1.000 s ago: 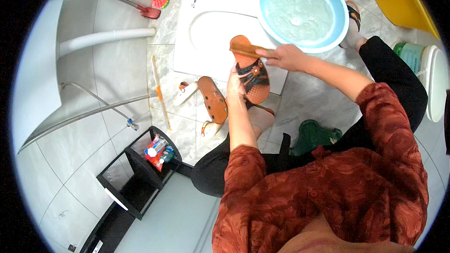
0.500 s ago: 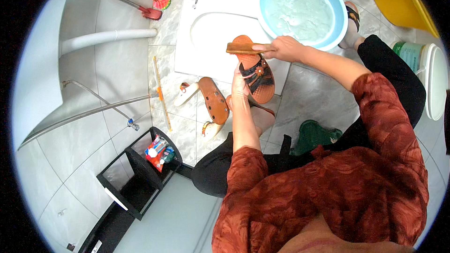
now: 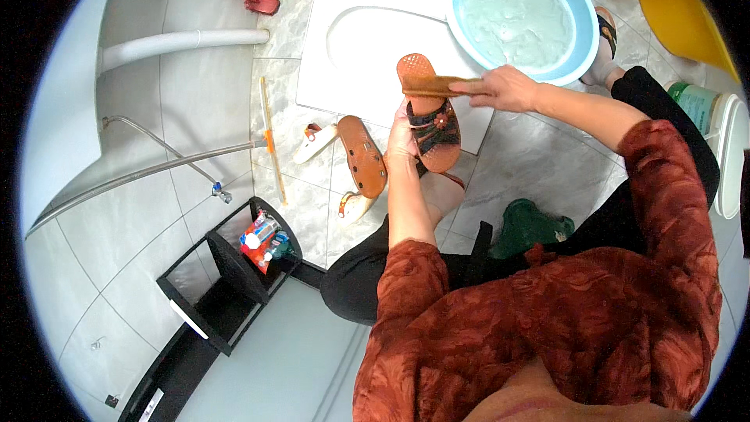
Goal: The person scrubs a pair of sandals with a brush and water from a basin while sitting on a bathroom floor.
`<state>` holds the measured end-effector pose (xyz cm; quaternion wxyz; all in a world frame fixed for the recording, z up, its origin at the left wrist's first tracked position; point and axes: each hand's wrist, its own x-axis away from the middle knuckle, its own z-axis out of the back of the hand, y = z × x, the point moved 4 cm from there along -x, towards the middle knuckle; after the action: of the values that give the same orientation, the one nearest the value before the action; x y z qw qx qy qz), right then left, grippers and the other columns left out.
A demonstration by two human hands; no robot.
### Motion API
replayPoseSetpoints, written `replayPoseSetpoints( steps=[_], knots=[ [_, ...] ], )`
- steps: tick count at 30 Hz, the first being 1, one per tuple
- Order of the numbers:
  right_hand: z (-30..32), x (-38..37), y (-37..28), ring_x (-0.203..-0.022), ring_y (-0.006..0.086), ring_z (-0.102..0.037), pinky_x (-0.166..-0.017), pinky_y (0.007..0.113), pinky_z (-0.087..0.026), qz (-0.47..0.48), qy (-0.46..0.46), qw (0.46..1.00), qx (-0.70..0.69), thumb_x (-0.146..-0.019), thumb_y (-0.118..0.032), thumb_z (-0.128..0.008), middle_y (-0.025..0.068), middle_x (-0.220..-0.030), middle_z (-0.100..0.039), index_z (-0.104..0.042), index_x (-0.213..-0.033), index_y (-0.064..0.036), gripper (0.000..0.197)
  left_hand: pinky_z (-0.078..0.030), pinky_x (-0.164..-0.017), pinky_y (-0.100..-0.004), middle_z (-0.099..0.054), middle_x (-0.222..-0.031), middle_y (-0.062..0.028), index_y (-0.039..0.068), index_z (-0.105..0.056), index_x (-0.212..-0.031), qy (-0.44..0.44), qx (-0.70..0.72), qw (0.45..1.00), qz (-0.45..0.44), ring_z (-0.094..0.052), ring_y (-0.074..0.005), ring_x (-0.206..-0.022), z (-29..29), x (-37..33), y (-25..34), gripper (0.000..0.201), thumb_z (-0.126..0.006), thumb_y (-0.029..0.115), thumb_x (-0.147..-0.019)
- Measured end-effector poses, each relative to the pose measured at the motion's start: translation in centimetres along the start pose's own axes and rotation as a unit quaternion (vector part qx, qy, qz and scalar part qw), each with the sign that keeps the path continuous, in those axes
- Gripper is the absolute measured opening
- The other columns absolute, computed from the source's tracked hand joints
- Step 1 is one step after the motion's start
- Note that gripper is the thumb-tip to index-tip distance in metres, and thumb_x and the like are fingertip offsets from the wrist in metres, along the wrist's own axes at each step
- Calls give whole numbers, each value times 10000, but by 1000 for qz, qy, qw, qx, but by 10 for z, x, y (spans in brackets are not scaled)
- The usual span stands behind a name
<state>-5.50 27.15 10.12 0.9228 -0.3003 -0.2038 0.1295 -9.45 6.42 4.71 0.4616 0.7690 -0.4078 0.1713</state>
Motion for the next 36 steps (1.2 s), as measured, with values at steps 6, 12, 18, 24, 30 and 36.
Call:
replayPoseSetpoints(
  steps=[6, 12, 18, 24, 30, 36],
  knots=[
    [1, -41, 6, -614, 264, -576, -588, 384, -458, -65, 45, 997, -12, -874, -399, -476, 130, -629, -560, -449, -1277, -366, 405, -532, -734, -313, -622, -985, -67, 83, -526, -1134, 30, -61, 998, -16, -621, -199, -866, 11, -2, 0, 468, -613, -16, -684],
    [-6, -52, 23, -645, 260, -597, -624, 372, -476, -94, 180, 978, -46, -861, -396, -488, 121, -665, -594, -526, -1222, -328, 369, -535, -719, -313, -618, -998, -69, 59, -497, -1183, -37, -21, 999, -30, -622, -199, -856, -1, -4, -6, 453, -576, -3, -741],
    [9, -39, 32, -535, 153, -496, -573, 317, -422, -190, 196, 945, -177, -845, -359, -548, 73, -527, -472, -487, -1263, -330, 423, -542, -701, -315, -611, -1024, -78, 54, -486, -1198, -43, -25, 997, -60, -619, -188, -851, 2, -7, 3, 356, -527, 131, -853],
    [-8, -16, -7, -594, 269, -568, -586, 365, -459, -13, -14, 1000, -2, -858, -330, -528, 124, -669, -565, -386, -1324, -346, 487, -542, -716, -326, -597, -1053, -95, 43, -478, -1195, -59, -44, 995, -64, -615, -203, -861, 18, -8, 12, 360, -510, 99, -841],
    [-19, -26, 18, -571, 278, -552, -546, 378, -429, -35, 62, 997, -6, -870, -362, -506, 140, -613, -535, -383, -1325, -340, 472, -530, -734, -307, -606, -1043, -88, 64, -503, -1166, 80, -49, 995, 18, -620, -189, -877, 12, -8, -3, 551, -585, -80, -641],
    [0, -53, 6, -598, 290, -581, -572, 401, -460, -55, 178, 982, -12, -866, -404, -488, 126, -606, -554, -425, -1290, -337, 434, -544, -719, -328, -626, -966, -71, 65, -506, -1151, 16, -7, 1000, -19, -626, -196, -852, 7, -6, 7, 526, -602, -77, -654]
  ],
)
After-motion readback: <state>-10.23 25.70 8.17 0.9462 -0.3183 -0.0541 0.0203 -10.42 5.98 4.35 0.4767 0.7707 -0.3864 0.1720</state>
